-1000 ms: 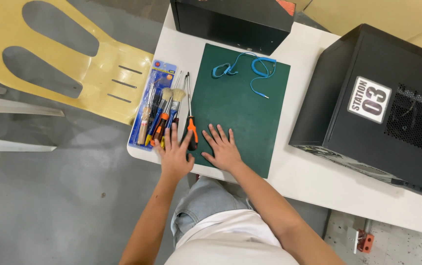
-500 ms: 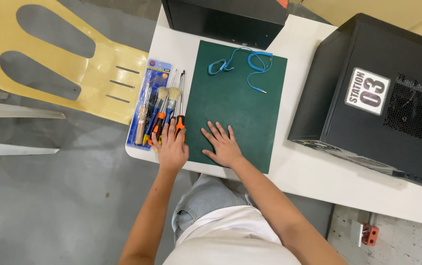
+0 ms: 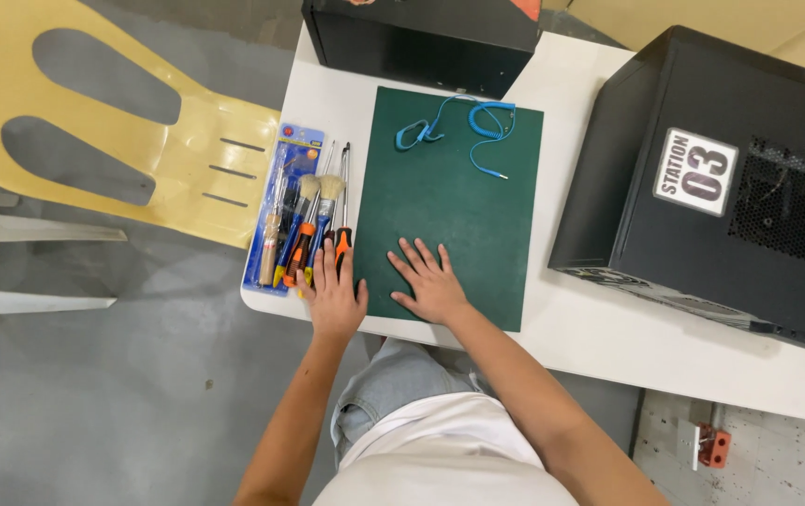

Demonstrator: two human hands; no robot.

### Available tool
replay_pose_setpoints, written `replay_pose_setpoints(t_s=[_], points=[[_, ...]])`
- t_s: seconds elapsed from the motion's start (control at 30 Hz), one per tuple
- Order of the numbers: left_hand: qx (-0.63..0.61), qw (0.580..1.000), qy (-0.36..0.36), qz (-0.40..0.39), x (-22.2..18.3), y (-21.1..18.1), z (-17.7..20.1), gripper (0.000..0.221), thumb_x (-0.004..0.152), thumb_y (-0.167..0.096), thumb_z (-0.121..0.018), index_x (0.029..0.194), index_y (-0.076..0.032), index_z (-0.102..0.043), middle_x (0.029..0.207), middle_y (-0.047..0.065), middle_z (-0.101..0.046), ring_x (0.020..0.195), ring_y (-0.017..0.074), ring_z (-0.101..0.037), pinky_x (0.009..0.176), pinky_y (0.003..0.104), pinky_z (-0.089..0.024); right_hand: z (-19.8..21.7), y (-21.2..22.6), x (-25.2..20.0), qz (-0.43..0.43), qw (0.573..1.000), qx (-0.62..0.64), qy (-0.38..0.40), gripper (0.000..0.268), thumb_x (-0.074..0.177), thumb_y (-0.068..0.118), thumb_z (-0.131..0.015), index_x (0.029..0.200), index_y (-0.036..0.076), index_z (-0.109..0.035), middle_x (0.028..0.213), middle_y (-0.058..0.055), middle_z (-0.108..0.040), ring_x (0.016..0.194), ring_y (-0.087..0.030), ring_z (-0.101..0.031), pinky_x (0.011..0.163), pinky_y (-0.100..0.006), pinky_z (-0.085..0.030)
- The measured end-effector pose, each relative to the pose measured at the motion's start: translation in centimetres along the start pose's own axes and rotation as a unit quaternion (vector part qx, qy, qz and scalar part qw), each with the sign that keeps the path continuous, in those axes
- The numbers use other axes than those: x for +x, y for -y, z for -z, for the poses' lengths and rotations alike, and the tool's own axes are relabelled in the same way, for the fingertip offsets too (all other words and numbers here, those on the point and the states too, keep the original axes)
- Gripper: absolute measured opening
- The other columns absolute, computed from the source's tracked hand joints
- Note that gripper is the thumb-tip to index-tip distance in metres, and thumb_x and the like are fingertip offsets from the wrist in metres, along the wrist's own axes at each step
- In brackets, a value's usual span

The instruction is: The person uses a screwdriver to remove a screw from the back of a computer case, cleans the exterior panel with a brush, and then slides the panel off.

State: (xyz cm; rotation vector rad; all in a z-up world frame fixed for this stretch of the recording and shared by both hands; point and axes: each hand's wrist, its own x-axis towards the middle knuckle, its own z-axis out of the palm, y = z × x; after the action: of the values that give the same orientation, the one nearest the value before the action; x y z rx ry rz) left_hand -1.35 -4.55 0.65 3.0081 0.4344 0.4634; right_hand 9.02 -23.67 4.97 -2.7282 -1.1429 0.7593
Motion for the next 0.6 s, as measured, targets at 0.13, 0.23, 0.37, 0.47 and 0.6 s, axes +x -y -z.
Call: replay_pose_setpoints(t_s=[0.13,0.23,0.37,0.47,0.6], points=[[0.018,0.999,-0.001,-0.027,-0.2,-0.8,-0.5,0.057,0.096,-0.037,-0.062,0.151,-0.022,-0.058,0.173,0.015,-0.039,0.157,0.0295,-0.037,0.123,0.065,-0.003,-0.8,0.1,1.0,-0.002,1.0,-0.007,-0.015,0.08,0.105,0.069,-0.039,0.173,0.035,-0.015,0.182,-0.002,-0.006,0.166,-0.029,-0.006,0.132,-0.062,-0.003],[0.057,0.998,0.028,-0.03,-0.3,-0.8,-0.9,0.054,0.097,-0.037,-0.06,0.149,-0.024,-0.058,0.175,0.011,-0.036,0.158,0.0265,-0.035,0.124,0.064,-0.002,-1.3,0.2,1.3,-0.001,1.0,0.015,-0.026,0.079,0.105,0.068,-0.039,0.173,0.034,-0.015,0.182,-0.003,-0.006,0.166,-0.03,-0.005,0.131,-0.063,-0.002],[0.052,0.997,0.044,-0.038,0.2,0.2,-1.5,0.048,0.1,-0.037,-0.057,0.146,-0.025,-0.06,0.175,0.009,-0.037,0.158,0.0252,-0.035,0.123,0.065,0.004,-2.0,-0.2,1.5,0.001,0.999,0.032,-0.039,0.079,0.105,0.067,-0.041,0.173,0.034,-0.015,0.182,-0.003,-0.004,0.166,-0.03,-0.005,0.13,-0.064,-0.004],[0.054,0.997,0.043,-0.045,0.2,0.3,-1.3,0.047,0.1,-0.038,-0.056,0.146,-0.025,-0.06,0.175,0.009,-0.037,0.158,0.0249,-0.035,0.123,0.064,0.004,-2.3,-0.2,1.5,0.003,0.999,0.032,-0.045,0.08,0.105,0.068,-0.042,0.173,0.035,-0.016,0.182,-0.003,-0.005,0.166,-0.03,-0.005,0.13,-0.064,-0.004],[0.031,0.998,0.036,-0.042,0.5,0.2,-1.2,0.055,0.099,-0.038,-0.059,0.152,-0.024,-0.056,0.175,0.012,-0.036,0.158,0.0274,-0.035,0.122,0.066,0.0,-2.1,-0.3,1.4,0.014,0.997,0.049,-0.051,0.08,0.106,0.066,-0.043,0.173,0.034,-0.016,0.182,-0.004,-0.005,0.166,-0.031,-0.004,0.13,-0.066,-0.004]])
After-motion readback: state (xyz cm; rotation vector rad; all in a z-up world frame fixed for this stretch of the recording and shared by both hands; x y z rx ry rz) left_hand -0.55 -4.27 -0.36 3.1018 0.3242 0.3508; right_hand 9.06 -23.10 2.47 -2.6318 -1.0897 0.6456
